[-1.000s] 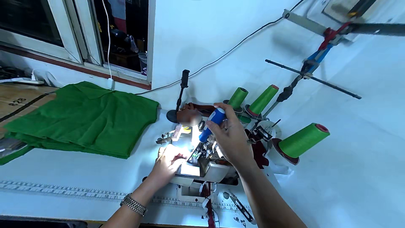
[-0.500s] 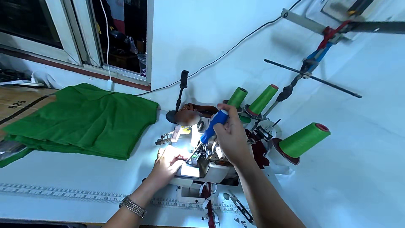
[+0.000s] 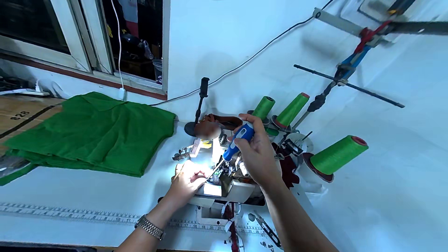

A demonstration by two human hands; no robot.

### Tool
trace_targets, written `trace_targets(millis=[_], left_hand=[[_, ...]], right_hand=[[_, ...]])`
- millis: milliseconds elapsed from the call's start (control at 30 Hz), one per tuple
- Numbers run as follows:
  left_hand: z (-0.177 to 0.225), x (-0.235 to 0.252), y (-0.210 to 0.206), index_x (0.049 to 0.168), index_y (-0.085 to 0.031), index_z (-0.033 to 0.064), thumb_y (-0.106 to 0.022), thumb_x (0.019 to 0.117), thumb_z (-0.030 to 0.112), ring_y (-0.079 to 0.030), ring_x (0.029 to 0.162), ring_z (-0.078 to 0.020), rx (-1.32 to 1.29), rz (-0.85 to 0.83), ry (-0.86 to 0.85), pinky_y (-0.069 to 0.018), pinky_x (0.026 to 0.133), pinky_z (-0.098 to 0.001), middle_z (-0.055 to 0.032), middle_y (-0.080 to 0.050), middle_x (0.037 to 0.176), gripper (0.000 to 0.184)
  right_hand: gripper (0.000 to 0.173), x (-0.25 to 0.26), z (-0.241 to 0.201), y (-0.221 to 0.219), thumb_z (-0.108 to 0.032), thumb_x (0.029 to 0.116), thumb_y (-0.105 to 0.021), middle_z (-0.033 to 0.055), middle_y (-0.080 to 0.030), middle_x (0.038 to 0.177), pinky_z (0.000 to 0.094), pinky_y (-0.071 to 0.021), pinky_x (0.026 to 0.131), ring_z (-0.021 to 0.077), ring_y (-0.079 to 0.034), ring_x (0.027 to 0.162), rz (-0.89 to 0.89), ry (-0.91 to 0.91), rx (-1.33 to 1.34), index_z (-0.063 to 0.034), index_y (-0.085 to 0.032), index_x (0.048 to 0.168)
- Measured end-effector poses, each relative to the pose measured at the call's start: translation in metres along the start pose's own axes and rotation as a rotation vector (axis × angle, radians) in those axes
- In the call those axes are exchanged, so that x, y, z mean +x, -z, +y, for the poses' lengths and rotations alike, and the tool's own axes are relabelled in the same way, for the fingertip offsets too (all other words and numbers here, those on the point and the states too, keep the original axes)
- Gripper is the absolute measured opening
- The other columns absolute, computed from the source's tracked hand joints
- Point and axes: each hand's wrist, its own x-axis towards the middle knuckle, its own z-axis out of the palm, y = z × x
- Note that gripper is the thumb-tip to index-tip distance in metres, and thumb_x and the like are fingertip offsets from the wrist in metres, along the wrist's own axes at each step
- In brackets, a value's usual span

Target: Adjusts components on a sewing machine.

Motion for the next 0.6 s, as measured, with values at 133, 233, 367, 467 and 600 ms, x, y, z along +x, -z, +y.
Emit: trace_targets(millis=[133, 233, 367, 467, 600], left_hand=[[0.0057, 0.0020, -0.0007, 0.091, -0.076, 0.0159, -0.073, 0.0866, 0.013, -0.056, 0.108, -0.0205, 0.023, -0.022, 0.084, -0.0373, 0.095, -0.0542, 0.0010, -0.065, 0.098, 0.006], [0.0069, 0.0024, -0.0015, 0.091, -0.076, 0.0159, -0.073, 0.0865, 0.015, -0.055, 0.109, -0.0227, 0.042, -0.022, 0.124, -0.0372, 0.093, -0.0561, 0.0004, -0.064, 0.099, 0.005], [0.0071, 0.0015, 0.0009, 0.092, -0.076, 0.0158, -0.069, 0.0884, 0.012, -0.054, 0.109, -0.0215, 0.021, -0.037, 0.107, -0.0374, 0.094, -0.0530, 0.0009, -0.063, 0.101, 0.008], [0.0096, 0.0017, 0.0036, 0.092, -0.076, 0.0142, -0.068, 0.0885, 0.009, -0.055, 0.109, -0.0209, -0.005, -0.052, 0.118, -0.0377, 0.095, -0.0505, -0.0001, -0.064, 0.101, 0.010], [0.0082, 0.0017, 0.0046, 0.093, -0.075, 0.0144, -0.070, 0.0879, 0.011, -0.055, 0.109, -0.0196, -0.023, -0.057, 0.127, -0.0376, 0.097, -0.0495, 0.0000, -0.064, 0.101, 0.008]], right_hand=[[0.051, -0.0006, 0.0018, 0.0002, -0.004, 0.0923, -0.053, 0.0103, -0.063, 0.108, 0.0312, -0.0587, 0.073, 0.0159, -0.068, 0.090, 0.010, 0.018, 0.005, -0.0053, -0.047, 0.143], [0.052, -0.0005, 0.0024, 0.0006, -0.005, 0.0914, -0.052, 0.0107, -0.062, 0.111, 0.0316, -0.0582, 0.073, 0.0164, -0.067, 0.092, -0.021, 0.032, 0.011, -0.0056, -0.047, 0.143], [0.055, -0.0006, 0.0040, 0.0012, -0.005, 0.0887, -0.051, 0.0119, -0.062, 0.116, 0.0331, -0.0595, 0.077, 0.0172, -0.068, 0.095, -0.072, 0.095, 0.034, -0.0047, -0.046, 0.144], [0.054, -0.0014, 0.0015, 0.0022, -0.005, 0.0899, -0.051, 0.0124, -0.062, 0.118, 0.0328, -0.0597, 0.078, 0.0167, -0.068, 0.097, -0.074, 0.105, 0.040, -0.0043, -0.046, 0.144], [0.053, -0.0014, -0.0015, 0.0039, -0.004, 0.0896, -0.052, 0.0102, -0.063, 0.114, 0.0302, -0.0593, 0.076, 0.0147, -0.068, 0.095, -0.038, 0.103, 0.032, -0.0054, -0.048, 0.143]])
